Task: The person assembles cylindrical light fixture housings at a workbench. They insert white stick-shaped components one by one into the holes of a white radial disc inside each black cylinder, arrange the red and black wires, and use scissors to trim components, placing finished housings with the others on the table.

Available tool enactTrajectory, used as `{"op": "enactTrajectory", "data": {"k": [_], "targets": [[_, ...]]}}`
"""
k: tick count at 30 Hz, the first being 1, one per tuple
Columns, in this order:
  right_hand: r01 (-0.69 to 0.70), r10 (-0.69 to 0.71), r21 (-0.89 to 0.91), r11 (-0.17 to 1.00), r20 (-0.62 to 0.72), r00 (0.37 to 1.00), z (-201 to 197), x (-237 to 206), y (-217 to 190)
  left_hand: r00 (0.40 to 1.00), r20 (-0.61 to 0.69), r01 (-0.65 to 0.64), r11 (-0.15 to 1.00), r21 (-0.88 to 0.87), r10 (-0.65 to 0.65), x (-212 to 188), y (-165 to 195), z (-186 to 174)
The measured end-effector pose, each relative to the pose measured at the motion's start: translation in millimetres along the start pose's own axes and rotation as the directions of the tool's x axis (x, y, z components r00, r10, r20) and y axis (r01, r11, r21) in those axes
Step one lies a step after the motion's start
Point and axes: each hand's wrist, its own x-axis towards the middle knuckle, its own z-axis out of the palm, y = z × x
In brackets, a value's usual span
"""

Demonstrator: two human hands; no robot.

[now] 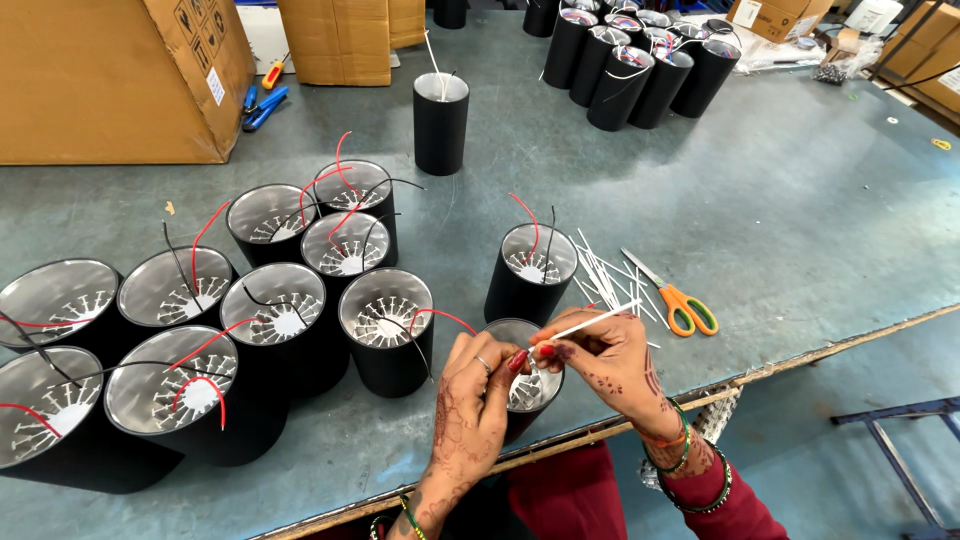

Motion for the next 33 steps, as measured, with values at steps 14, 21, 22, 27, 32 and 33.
{"op": "enactTrajectory", "data": {"k": [14,21,22,27,32,33], "targets": [[0.093,-0.138,-0.228,0.969,-0.189,0.972,4,-4,-2,0.997,-0.014,-0.072,0.997,-0.020,0.072,1,-5,-7],[0.613,-0.561,-0.788,-0.054,0.532,0.634,-24,-5,-48,0.995,0.044,-0.095,0.995,0.035,0.094,4,-4,-6],[0.630,-0.536,-0.776,-0.019,0.540,0.649,-27,-4,-50,0.995,0.048,-0.090,0.995,0.036,0.088,4,-4,-5],[0.694,-0.509,-0.716,0.071,0.573,0.642,-36,-7,-48,0.992,0.038,-0.122,0.987,0.106,0.119,2,0,2],[0.686,-0.389,-0.728,-0.013,0.636,0.667,-41,-10,-50,0.977,-0.022,-0.204,0.964,0.168,0.211,0,3,12],[0.687,-0.378,-0.726,-0.029,0.644,0.665,-40,-10,-50,0.974,-0.032,-0.217,0.960,0.179,0.226,-1,3,13]]}}
